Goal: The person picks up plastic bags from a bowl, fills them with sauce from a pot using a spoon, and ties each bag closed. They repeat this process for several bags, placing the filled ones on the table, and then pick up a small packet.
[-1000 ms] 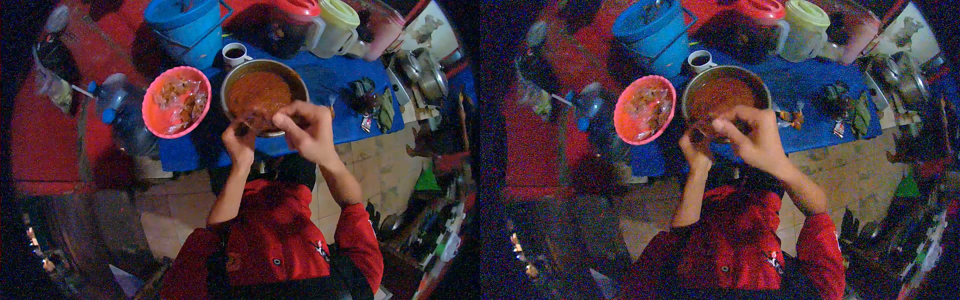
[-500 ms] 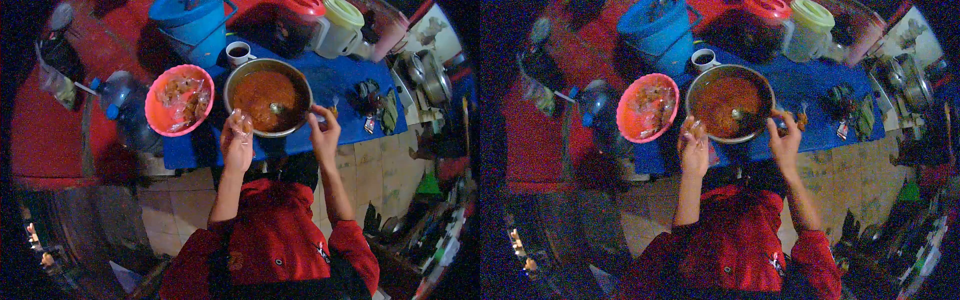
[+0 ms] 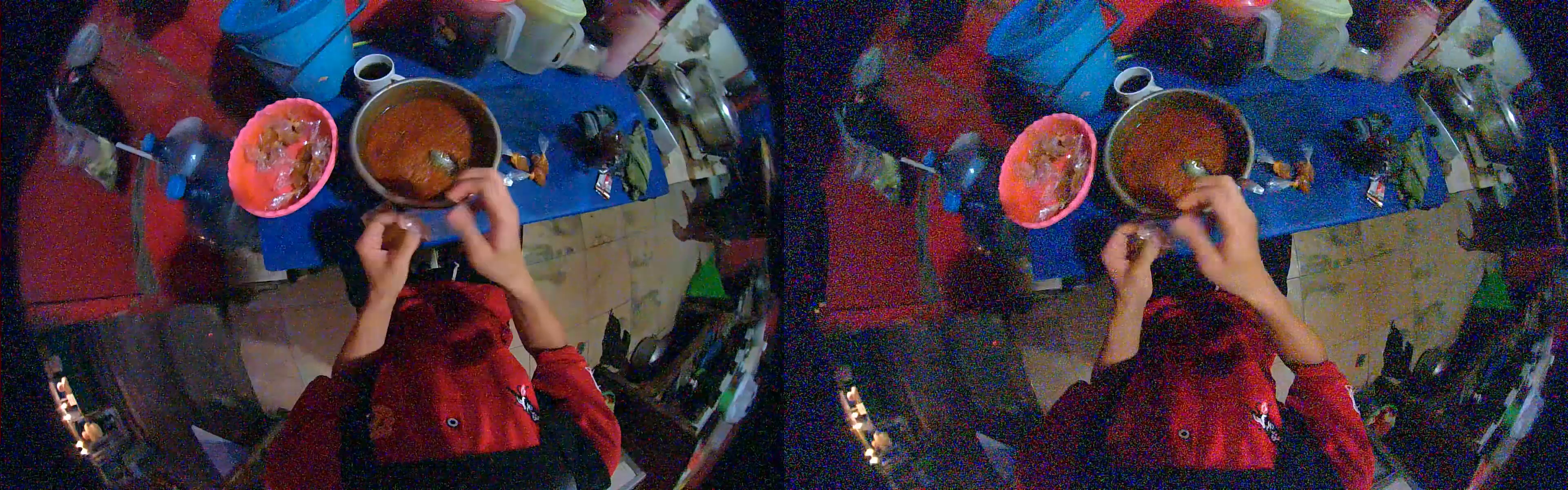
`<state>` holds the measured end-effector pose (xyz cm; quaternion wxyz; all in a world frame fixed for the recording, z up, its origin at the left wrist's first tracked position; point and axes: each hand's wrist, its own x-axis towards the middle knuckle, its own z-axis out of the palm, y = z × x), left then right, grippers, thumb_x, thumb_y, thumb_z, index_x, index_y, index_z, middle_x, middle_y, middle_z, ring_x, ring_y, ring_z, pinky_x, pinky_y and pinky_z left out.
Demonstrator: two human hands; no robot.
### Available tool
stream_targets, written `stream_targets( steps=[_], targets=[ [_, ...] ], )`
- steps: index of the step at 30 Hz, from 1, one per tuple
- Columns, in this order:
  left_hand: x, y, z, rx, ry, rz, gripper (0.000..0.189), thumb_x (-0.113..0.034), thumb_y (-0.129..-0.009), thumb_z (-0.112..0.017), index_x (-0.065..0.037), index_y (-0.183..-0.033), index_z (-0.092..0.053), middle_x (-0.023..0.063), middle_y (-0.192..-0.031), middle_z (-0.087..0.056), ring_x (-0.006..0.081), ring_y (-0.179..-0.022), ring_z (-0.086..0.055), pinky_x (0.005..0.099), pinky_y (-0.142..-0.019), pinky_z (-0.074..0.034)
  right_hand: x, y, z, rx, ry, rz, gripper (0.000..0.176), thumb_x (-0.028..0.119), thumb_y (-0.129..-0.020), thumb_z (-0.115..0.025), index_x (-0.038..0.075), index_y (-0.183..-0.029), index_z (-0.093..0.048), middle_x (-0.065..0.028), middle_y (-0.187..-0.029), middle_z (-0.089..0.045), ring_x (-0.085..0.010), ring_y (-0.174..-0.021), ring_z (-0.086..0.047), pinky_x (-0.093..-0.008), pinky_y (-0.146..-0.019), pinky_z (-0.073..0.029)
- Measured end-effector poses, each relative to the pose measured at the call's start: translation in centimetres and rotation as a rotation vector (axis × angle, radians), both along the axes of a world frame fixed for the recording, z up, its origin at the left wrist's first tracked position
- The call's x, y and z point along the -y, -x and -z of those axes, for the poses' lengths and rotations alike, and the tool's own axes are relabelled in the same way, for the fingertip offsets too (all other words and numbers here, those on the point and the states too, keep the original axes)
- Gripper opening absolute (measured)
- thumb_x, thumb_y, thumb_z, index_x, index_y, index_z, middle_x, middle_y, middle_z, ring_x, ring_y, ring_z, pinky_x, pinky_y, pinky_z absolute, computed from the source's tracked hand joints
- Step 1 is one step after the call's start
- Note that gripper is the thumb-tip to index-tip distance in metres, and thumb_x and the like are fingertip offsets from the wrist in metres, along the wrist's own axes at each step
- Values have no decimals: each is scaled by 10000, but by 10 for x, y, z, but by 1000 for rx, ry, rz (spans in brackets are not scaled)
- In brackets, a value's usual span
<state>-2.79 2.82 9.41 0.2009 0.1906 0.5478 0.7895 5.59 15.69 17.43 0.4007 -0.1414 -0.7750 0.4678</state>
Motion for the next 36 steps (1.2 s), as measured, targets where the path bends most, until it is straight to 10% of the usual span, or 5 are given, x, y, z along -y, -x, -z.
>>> stream_targets(
  steps=[5,13,18,23,36],
  targets=[
    [11,-14,0,-89,222,98,147,-64,-811,-694,-6,-914,-607,44,-866,-674,91,-781,-627,244,-700,-513,-17,3,28,213,-316,-276,202,146,-782,-685,15,-916,-610,-168,-970,-593,-341,-895,-590,-373,-789,-472],
    [14,-14,-11,-132,219,53,140,-66,-859,-641,10,-967,-595,44,-891,-664,90,-776,-626,235,-696,-510,-1,-12,25,241,346,-189,117,117,-810,-690,1,-807,-678,-121,-750,-659,-243,-748,-658,-317,-680,-495],
    [8,-25,-11,-624,234,123,172,-17,-877,-483,45,-1025,-543,212,-944,-556,394,-911,-523,420,-812,-419,11,-12,5,300,111,-218,112,98,-788,-698,9,-855,-683,-145,-807,-661,-271,-736,-656,-333,-664,-503],
    [14,-34,-19,-694,435,217,123,-40,-913,-447,34,-954,-537,173,-852,-546,330,-796,-523,405,-714,-417,2,-23,0,297,-116,-222,90,40,-752,-684,14,-838,-679,-147,-804,-658,-306,-746,-653,-346,-656,-509],
    [12,-40,-14,-439,355,323,156,-54,-921,-446,33,-950,-572,144,-850,-569,281,-764,-537,362,-705,-435,11,-11,5,-85,918,-11,151,149,-946,-534,19,-929,-610,-47,-746,-618,-86,-542,-527,-229,-448,-407]
  ],
)
